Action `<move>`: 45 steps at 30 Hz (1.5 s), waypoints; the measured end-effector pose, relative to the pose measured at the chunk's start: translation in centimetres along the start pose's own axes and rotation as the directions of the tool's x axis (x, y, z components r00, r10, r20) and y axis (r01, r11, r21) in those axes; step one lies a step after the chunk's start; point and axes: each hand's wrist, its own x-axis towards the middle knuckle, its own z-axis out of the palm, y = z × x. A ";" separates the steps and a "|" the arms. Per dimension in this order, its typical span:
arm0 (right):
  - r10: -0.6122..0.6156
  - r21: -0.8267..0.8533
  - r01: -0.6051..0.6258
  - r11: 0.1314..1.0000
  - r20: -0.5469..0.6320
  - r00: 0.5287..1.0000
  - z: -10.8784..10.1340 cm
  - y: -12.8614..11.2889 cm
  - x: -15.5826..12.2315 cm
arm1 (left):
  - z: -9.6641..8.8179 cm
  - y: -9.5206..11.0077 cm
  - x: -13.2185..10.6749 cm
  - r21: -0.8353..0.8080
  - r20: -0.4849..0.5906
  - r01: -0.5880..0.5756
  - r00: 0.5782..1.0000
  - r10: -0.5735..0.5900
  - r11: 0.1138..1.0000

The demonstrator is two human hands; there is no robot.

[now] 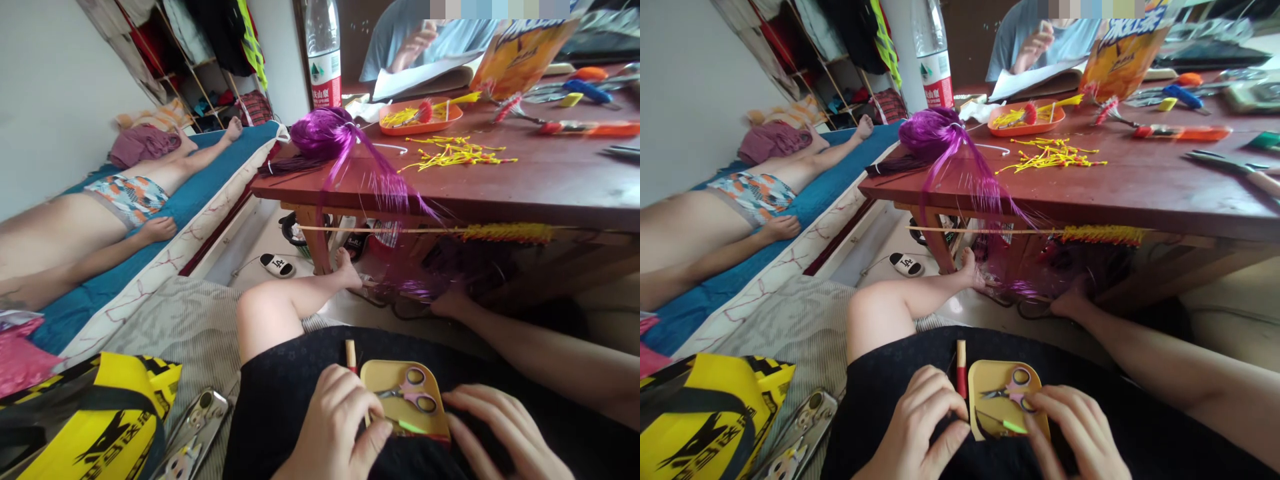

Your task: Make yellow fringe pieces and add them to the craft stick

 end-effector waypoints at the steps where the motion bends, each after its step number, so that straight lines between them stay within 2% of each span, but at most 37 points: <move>1: 0.035 -0.004 -0.035 0.999 0.059 0.998 0.1 0.5 -0.1 | -0.1 -0.1 0.1 -0.024 -0.001 0.042 0.999 -0.042 0.999; 3: 0.087 -0.071 -0.069 0.995 0.287 0.954 1.1 1.4 -0.8 | -0.2 -0.4 0.4 -0.078 -0.005 0.123 0.992 -0.123 0.989; 5: 0.135 -0.196 -0.034 0.980 0.526 0.840 2.8 1.8 -2.0 | -0.1 -0.6 0.7 -0.134 -0.014 0.177 0.984 -0.180 0.975; 6: 0.152 -0.228 -0.023 0.973 0.567 0.810 3.7 1.9 -2.5 | -0.1 -0.6 0.8 -0.156 -0.019 0.194 0.980 -0.199 0.968; 8: 0.175 -0.273 -0.009 0.962 0.592 0.787 5.2 1.9 -3.6 | 0.0 -0.7 1.0 -0.187 -0.026 0.222 0.973 -0.230 0.957; 15: 0.202 -0.374 0.030 0.927 0.565 0.800 7.2 1.9 -6.0 | 0.4 -0.6 0.9 -0.235 0.003 0.244 0.968 -0.250 0.941; 19: 0.187 -0.366 0.034 0.930 0.552 0.813 8.0 2.0 -6.9 | 0.4 -0.4 0.9 -0.270 0.007 0.250 0.966 -0.258 0.930; 21: 0.185 -0.331 0.012 0.943 0.555 0.811 7.7 2.1 -6.9 | 0.3 -0.4 0.8 -0.298 0.010 0.266 0.961 -0.275 0.917; 24: 0.165 -0.239 -0.030 0.970 0.570 0.805 6.0 1.9 -6.0 | 0.1 -0.5 0.5 -0.377 0.028 0.308 0.946 -0.322 0.873; 25: 0.176 -0.170 -0.094 0.981 0.571 0.802 5.3 1.6 -5.5 | 0.1 -0.5 0.4 -0.413 0.043 0.328 0.939 -0.342 0.850; 26: 0.214 -0.075 -0.209 0.975 0.569 0.794 4.5 1.3 -5.0 | 0.1 -0.5 0.4 -0.451 0.061 0.350 0.930 -0.362 0.821; 27: 0.285 0.053 -0.381 0.923 0.573 0.768 3.8 0.8 -4.4 | 0.1 -0.4 0.4 -0.489 0.080 0.369 0.921 -0.380 0.790; 28: 0.381 0.176 -0.572 0.801 0.586 0.715 3.3 0.3 -3.9 | 0.1 -0.4 0.5 -0.524 0.097 0.383 0.914 -0.394 0.760; 29: 0.464 0.272 -0.725 0.633 0.615 0.637 3.0 -0.2 -3.5 | 0.2 -0.2 0.6 -0.554 0.110 0.392 0.909 -0.402 0.734; 30: 0.521 0.327 -0.823 0.464 0.651 0.552 2.8 -0.7 -3.2 | 0.2 -0.1 0.6 -0.579 0.118 0.394 0.906 -0.406 0.713; 31: 0.554 0.350 -0.875 0.334 0.679 0.483 2.8 -1.2 -3.0 | 0.3 0.0 0.7 -0.599 0.122 0.394 0.906 -0.406 0.697; 32: 0.566 0.368 -0.895 0.250 0.694 0.444 2.8 -1.6 -3.0 | 0.3 0.2 0.7 -0.617 0.129 0.392 0.906 -0.403 0.683; 34: 0.571 0.420 -0.889 0.184 0.690 0.444 3.1 -2.1 -3.1 | 0.4 0.3 0.7 -0.653 0.148 0.388 0.908 -0.393 0.651; 37: 0.567 0.475 -0.867 0.151 0.677 0.470 3.3 -2.1 -2.8 | 0.7 0.1 0.4 -0.704 0.181 0.397 0.902 -0.393 0.589; 40: 0.601 0.479 -0.871 0.108 0.667 0.441 3.2 -2.1 -1.1 | 1.1 -0.2 0.2 -0.734 0.205 0.419 0.887 -0.413 0.535; 43: 0.572 0.539 -0.838 0.088 0.661 0.485 3.3 -2.9 0.9 | 1.3 -0.3 0.2 -0.758 0.240 0.434 0.879 -0.411 0.487; 44: 0.570 0.546 -0.835 0.065 0.667 0.480 3.3 -3.2 1.4 | 1.4 -0.3 0.2 -0.764 0.253 0.439 0.878 -0.406 0.474; 45: 0.591 0.540 -0.841 0.035 0.668 0.453 3.5 -3.6 1.8 | 1.5 -0.2 0.2 -0.768 0.261 0.443 0.876 -0.404 0.463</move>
